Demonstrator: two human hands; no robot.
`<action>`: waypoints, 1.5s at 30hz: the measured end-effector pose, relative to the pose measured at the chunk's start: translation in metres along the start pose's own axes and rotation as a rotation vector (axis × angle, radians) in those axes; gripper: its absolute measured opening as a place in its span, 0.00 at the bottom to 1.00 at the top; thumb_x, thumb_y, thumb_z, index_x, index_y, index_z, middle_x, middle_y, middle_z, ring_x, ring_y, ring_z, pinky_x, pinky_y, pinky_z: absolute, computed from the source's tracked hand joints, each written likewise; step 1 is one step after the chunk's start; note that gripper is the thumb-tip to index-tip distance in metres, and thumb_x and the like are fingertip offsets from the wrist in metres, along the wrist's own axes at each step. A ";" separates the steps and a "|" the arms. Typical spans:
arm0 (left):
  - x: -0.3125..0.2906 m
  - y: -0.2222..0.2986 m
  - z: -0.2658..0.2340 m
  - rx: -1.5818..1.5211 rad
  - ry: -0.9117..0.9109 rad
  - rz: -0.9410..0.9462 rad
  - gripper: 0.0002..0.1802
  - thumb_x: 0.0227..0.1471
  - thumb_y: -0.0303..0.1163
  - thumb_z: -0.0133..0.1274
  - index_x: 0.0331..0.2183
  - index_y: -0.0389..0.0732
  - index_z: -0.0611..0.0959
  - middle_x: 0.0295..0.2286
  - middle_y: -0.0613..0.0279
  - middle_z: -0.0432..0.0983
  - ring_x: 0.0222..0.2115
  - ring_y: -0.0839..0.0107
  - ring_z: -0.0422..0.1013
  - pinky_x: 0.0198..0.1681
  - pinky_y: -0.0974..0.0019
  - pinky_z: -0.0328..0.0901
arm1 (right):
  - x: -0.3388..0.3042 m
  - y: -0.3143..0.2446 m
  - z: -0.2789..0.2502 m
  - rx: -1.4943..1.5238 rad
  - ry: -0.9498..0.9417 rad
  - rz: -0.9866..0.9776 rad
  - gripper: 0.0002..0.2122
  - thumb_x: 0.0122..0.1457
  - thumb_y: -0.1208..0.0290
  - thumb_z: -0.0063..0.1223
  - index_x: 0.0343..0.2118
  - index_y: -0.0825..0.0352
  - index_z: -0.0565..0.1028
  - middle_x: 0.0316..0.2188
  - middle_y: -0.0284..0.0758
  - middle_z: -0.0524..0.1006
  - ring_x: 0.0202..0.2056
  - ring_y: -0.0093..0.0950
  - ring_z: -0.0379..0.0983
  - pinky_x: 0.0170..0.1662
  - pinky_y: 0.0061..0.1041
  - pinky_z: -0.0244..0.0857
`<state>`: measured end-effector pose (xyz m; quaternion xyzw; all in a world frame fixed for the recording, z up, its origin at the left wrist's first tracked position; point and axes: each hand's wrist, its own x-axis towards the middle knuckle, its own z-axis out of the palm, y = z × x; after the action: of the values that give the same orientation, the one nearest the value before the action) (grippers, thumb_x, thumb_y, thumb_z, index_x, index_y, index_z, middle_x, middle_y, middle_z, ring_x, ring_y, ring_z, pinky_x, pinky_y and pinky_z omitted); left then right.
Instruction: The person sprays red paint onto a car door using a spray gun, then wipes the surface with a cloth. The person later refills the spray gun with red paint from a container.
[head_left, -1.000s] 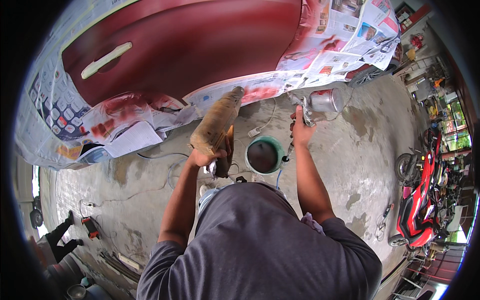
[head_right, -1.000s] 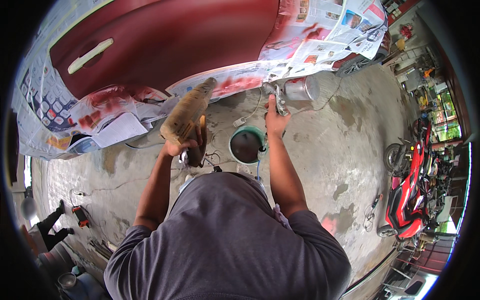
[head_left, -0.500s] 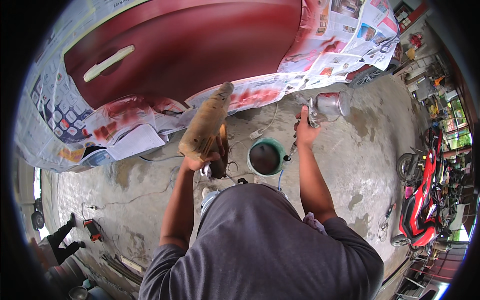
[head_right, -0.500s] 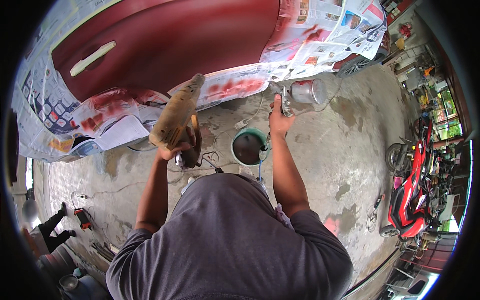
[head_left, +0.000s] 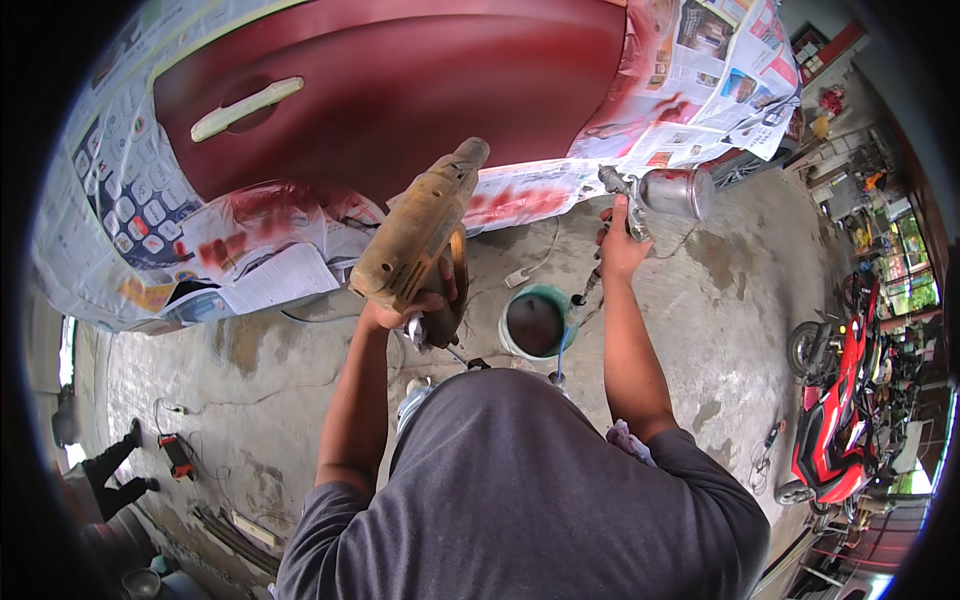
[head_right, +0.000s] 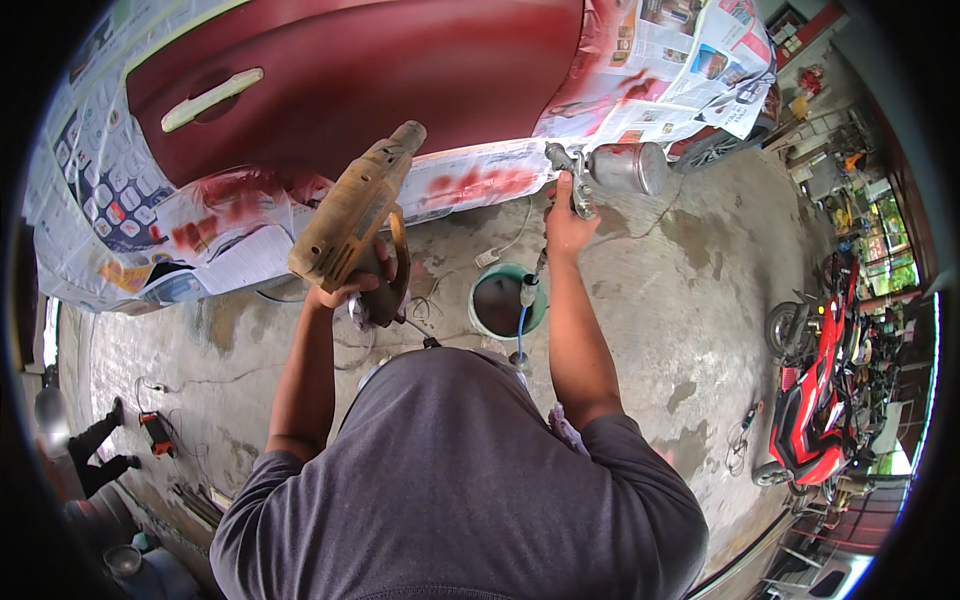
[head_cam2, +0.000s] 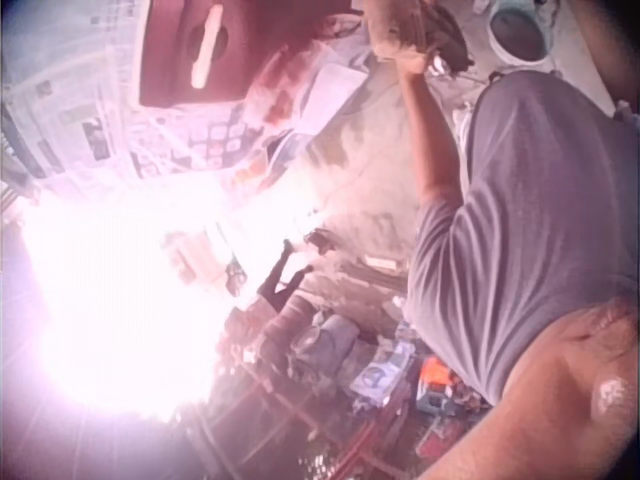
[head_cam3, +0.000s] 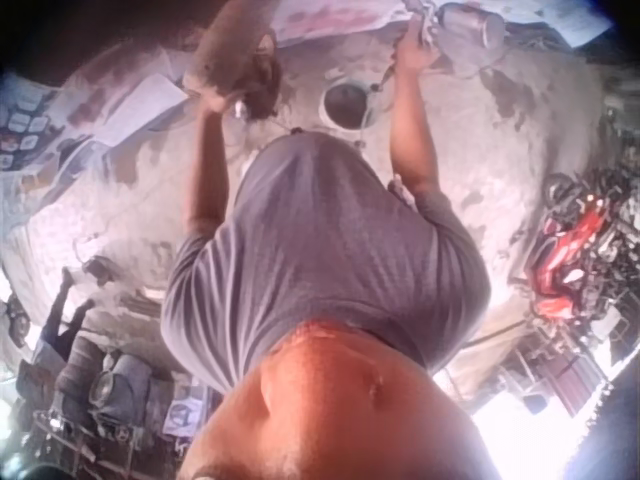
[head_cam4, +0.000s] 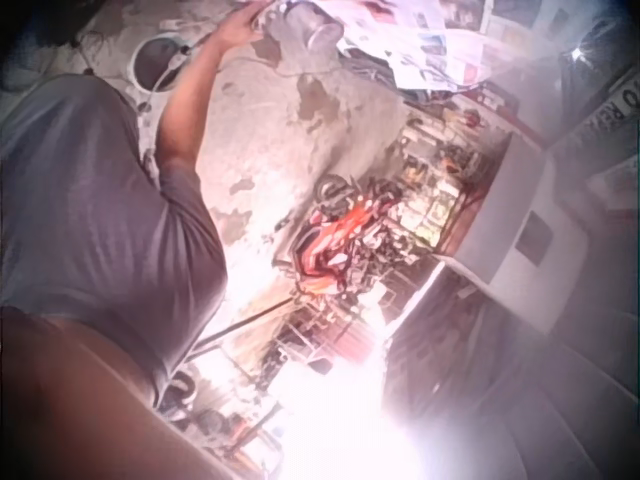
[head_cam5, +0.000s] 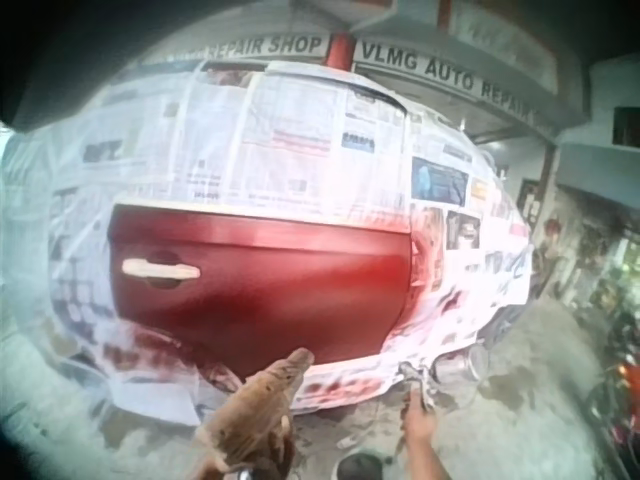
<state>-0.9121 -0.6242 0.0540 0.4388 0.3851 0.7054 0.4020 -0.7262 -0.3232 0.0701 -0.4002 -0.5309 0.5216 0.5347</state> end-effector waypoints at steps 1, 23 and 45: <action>0.003 0.002 0.001 -0.016 0.001 0.002 0.24 0.43 0.21 0.65 0.44 0.38 0.77 0.37 0.61 0.74 0.35 0.67 0.76 0.39 0.63 0.70 | -0.003 -0.002 0.000 -0.002 0.008 -0.005 0.18 0.61 0.54 0.64 0.30 0.68 0.76 0.21 0.32 0.76 0.13 0.20 0.64 0.15 0.22 0.55; -0.159 0.041 -0.112 0.167 0.445 -0.033 0.22 0.43 0.26 0.65 0.43 0.37 0.77 0.33 0.59 0.77 0.35 0.65 0.77 0.41 0.61 0.71 | -0.128 0.093 -0.024 -0.174 0.137 0.032 0.17 0.63 0.59 0.62 0.36 0.73 0.79 0.23 0.34 0.78 0.12 0.23 0.68 0.15 0.24 0.62; -0.135 -0.063 -0.073 0.551 0.722 -0.377 0.13 0.42 0.30 0.60 0.34 0.39 0.82 0.29 0.62 0.79 0.33 0.69 0.76 0.40 0.63 0.71 | -0.084 0.238 -0.282 -0.566 0.394 0.204 0.18 0.61 0.64 0.62 0.52 0.64 0.78 0.23 0.34 0.79 0.22 0.26 0.74 0.23 0.32 0.70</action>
<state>-0.9258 -0.7359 -0.0677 0.1788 0.7448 0.5993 0.2326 -0.4708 -0.3378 -0.2093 -0.6765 -0.4982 0.3174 0.4398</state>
